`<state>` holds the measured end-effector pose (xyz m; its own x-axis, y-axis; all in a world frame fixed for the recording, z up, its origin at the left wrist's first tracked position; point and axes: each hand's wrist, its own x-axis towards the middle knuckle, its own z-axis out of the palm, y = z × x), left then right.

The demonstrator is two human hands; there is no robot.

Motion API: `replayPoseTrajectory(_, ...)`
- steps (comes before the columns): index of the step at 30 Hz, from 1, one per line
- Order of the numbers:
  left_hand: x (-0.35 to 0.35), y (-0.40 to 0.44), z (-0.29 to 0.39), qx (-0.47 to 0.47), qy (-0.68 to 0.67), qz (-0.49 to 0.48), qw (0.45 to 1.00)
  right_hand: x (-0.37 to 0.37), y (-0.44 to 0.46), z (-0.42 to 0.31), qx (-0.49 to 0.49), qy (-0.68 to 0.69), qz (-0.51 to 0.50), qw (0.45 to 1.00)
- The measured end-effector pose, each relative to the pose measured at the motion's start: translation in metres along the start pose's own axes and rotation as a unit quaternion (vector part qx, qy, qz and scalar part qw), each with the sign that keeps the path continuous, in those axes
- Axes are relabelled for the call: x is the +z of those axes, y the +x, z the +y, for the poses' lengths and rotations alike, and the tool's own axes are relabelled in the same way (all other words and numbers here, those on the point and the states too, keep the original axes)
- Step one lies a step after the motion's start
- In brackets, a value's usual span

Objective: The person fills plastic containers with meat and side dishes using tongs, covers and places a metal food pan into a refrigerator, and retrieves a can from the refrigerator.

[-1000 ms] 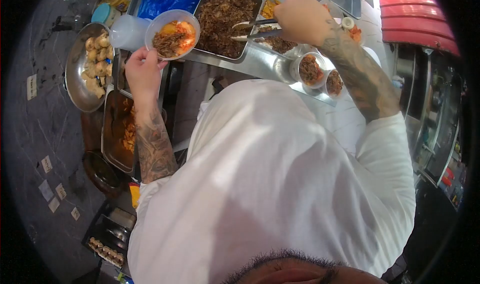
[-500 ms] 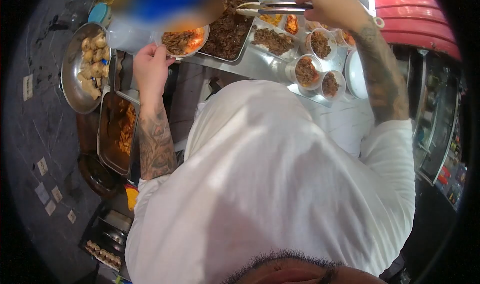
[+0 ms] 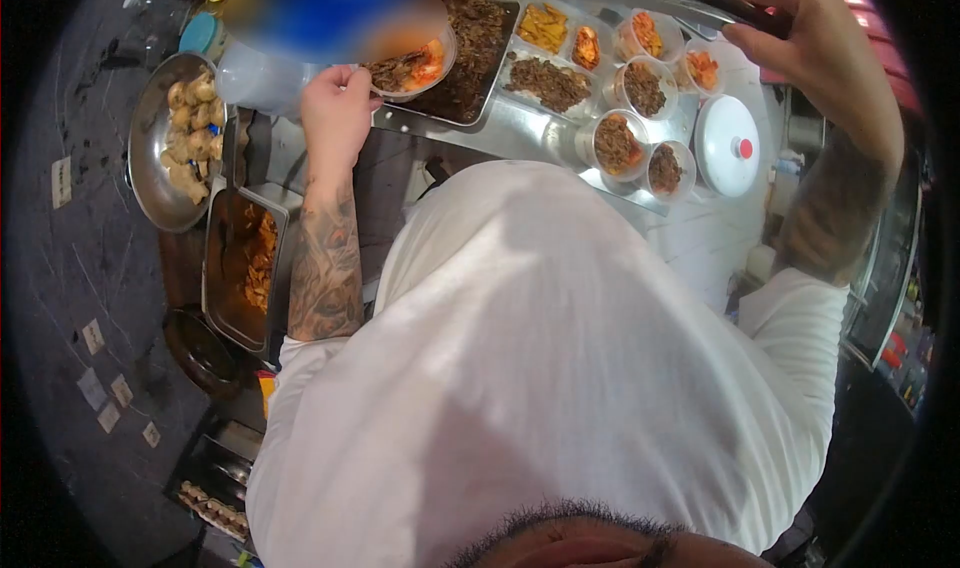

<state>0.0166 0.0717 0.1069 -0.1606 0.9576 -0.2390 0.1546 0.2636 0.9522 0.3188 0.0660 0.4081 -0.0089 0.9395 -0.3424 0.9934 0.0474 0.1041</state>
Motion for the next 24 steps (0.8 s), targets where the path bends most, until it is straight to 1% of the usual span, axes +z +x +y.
replayPoseTrajectory(1,0.003,0.000,0.002,0.000,0.001,-0.002,1.000,0.000,0.000,0.001,0.033,0.016,-0.035,0.999)
replayPoseTrajectory(2,0.007,-0.001,0.004,0.004,0.002,-0.001,1.000,0.011,-0.001,0.007,-0.076,0.009,0.005,0.997)
replayPoseTrajectory(3,0.011,-0.002,0.007,0.008,0.003,0.000,1.000,0.021,0.001,0.007,-0.138,0.011,0.019,0.990)
replayPoseTrajectory(4,0.015,-0.004,0.011,0.008,0.004,-0.003,1.000,0.029,0.011,0.002,-0.175,0.011,0.019,0.984)
replayPoseTrajectory(5,0.018,-0.008,0.016,0.017,0.010,-0.008,1.000,0.036,0.018,0.000,-0.190,0.000,0.013,0.982)
replayPoseTrajectory(7,0.022,-0.011,0.021,0.025,0.017,-0.014,0.999,0.047,0.025,-0.008,-0.194,-0.037,0.008,0.980)
replayPoseTrajectory(8,0.022,-0.011,0.022,0.014,0.007,-0.027,0.999,0.052,0.025,-0.011,-0.193,-0.062,0.013,0.979)
replayPoseTrajectory(9,0.022,-0.011,0.022,0.004,-0.003,-0.039,0.999,0.059,0.026,-0.004,-0.193,-0.064,0.043,0.978)
replayPoseTrajectory(11,0.021,-0.011,0.017,-0.003,-0.011,-0.041,0.999,0.056,0.025,-0.002,-0.197,-0.066,0.070,0.976)
replayPoseTrajectory(12,0.021,-0.010,0.016,-0.007,-0.018,-0.047,0.999,0.043,0.016,-0.003,-0.171,-0.060,0.042,0.983)
replayPoseTrajectory(13,0.021,-0.011,0.016,-0.008,-0.017,-0.047,0.999,0.041,0.012,-0.003,-0.163,-0.073,0.037,0.983)
replayPoseTrajectory(15,0.022,-0.013,0.018,-0.011,0.033,-0.042,0.999,0.037,0.004,-0.004,-0.147,-0.098,0.025,0.984)
replayPoseTrajectory(16,0.022,-0.009,0.013,-0.010,0.035,-0.044,0.998,0.041,0.002,-0.008,-0.180,-0.114,0.047,0.976)
replayPoseTrajectory(18,0.023,-0.004,0.002,0.101,0.123,-0.019,0.987,0.052,0.004,-0.010,-0.240,-0.101,0.081,0.962)
replayPoseTrajectory(19,0.023,-0.003,-0.002,0.102,0.124,-0.022,0.987,0.057,0.005,-0.011,-0.269,-0.096,0.097,0.953)
replayPoseTrajectory(21,0.023,-0.004,0.003,0.116,0.139,-0.022,0.983,0.057,0.003,-0.025,-0.203,-0.151,0.026,0.967)
replayPoseTrajectory(24,0.020,-0.005,0.007,0.102,0.163,-0.018,0.981,0.057,0.003,-0.014,-0.202,-0.146,0.054,0.967)
